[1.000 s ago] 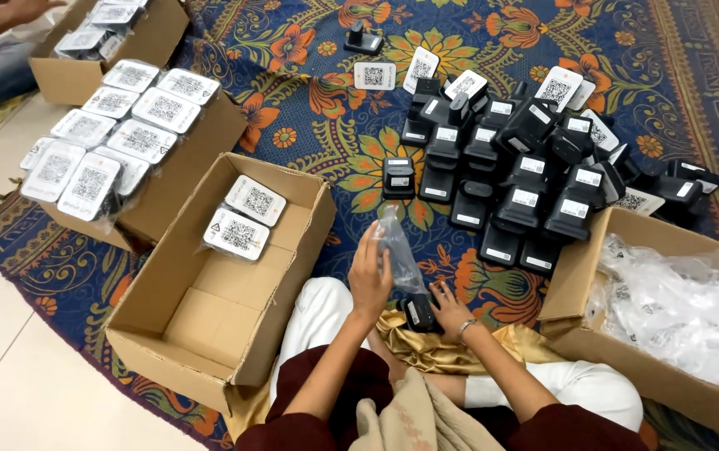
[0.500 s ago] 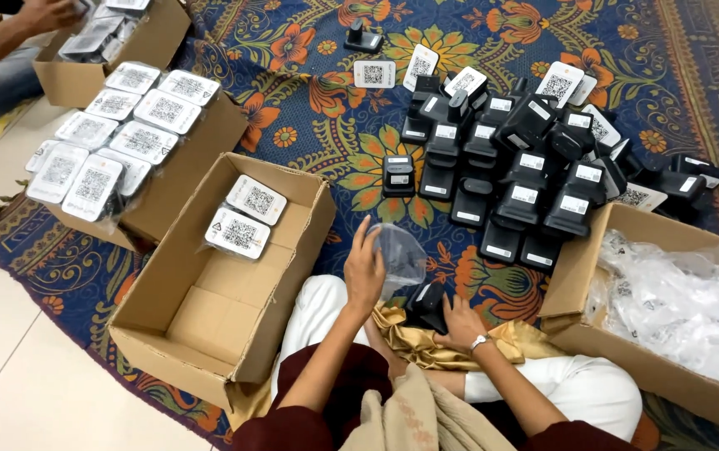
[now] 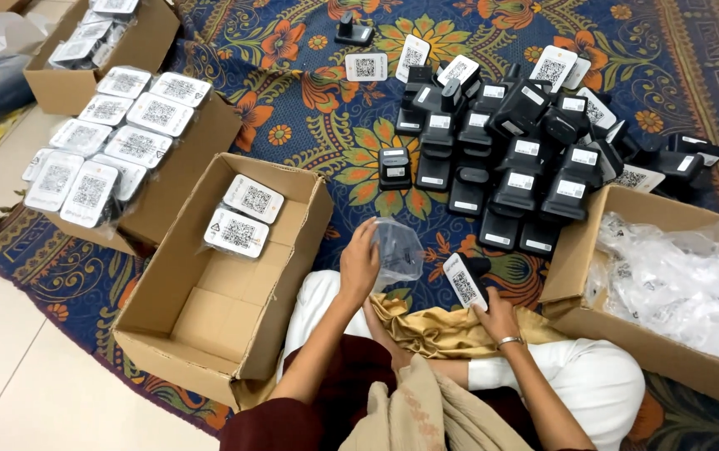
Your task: The person places black electronic devices into plastic bags and then puts them into a cardboard box.
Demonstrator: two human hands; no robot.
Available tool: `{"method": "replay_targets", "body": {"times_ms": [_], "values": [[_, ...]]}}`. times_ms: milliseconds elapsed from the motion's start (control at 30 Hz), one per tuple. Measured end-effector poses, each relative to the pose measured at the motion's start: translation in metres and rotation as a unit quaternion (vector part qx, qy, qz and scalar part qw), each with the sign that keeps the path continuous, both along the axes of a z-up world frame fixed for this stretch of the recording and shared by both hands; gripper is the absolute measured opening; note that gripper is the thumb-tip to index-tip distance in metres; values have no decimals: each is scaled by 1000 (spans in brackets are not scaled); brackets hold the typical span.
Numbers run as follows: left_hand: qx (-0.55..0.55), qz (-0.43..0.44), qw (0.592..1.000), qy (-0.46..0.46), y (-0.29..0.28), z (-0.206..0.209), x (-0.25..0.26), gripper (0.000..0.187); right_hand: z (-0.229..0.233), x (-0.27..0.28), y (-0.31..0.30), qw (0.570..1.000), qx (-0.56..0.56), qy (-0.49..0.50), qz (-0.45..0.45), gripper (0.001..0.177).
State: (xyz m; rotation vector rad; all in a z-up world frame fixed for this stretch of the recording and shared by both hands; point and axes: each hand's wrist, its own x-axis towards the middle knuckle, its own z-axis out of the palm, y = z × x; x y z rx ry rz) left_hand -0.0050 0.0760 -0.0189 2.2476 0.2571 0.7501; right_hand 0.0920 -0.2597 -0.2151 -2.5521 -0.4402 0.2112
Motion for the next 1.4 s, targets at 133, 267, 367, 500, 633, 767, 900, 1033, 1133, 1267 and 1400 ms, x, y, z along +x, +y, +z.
{"method": "replay_targets", "body": {"times_ms": [133, 267, 367, 500, 633, 767, 900, 1033, 1133, 1267, 1400], "values": [[-27, -14, 999, 28, -8, 21, 5, 29, 64, -25, 3, 989, 127, -37, -66, 53], [2, -32, 999, -21, -16, 39, 12, 30, 102, -35, -8, 932, 330, 61, -139, 44], [8, -51, 998, -25, -25, 65, 16, 29, 150, -38, -11, 836, 518, 105, -147, 43], [16, -82, 996, -13, -41, 89, 21, 30, 232, -39, -2, 704, 678, 164, -133, 40], [19, -107, 994, -17, -60, 96, 24, 35, 254, -34, 14, 706, 686, 133, -118, 38], [-51, -179, 982, -30, -59, 88, 32, 36, 229, -31, 33, 717, 674, 150, -90, 36], [-263, -251, 932, 11, -47, 76, 36, 33, 121, -16, 25, 748, 642, 142, -94, 40], [-143, -211, 967, -1, -50, 60, 23, 37, 168, -53, 50, 784, 584, 156, -142, 34], [-59, -173, 983, 5, -64, 39, 17, 42, 168, -65, 54, 814, 547, 165, -101, 39], [84, -189, 976, 65, -92, 25, 18, 68, 160, -66, 59, 826, 506, 237, -76, 37], [107, -278, 952, 75, -120, 25, 15, 76, 125, -53, 64, 795, 567, 212, -39, 39]]}}
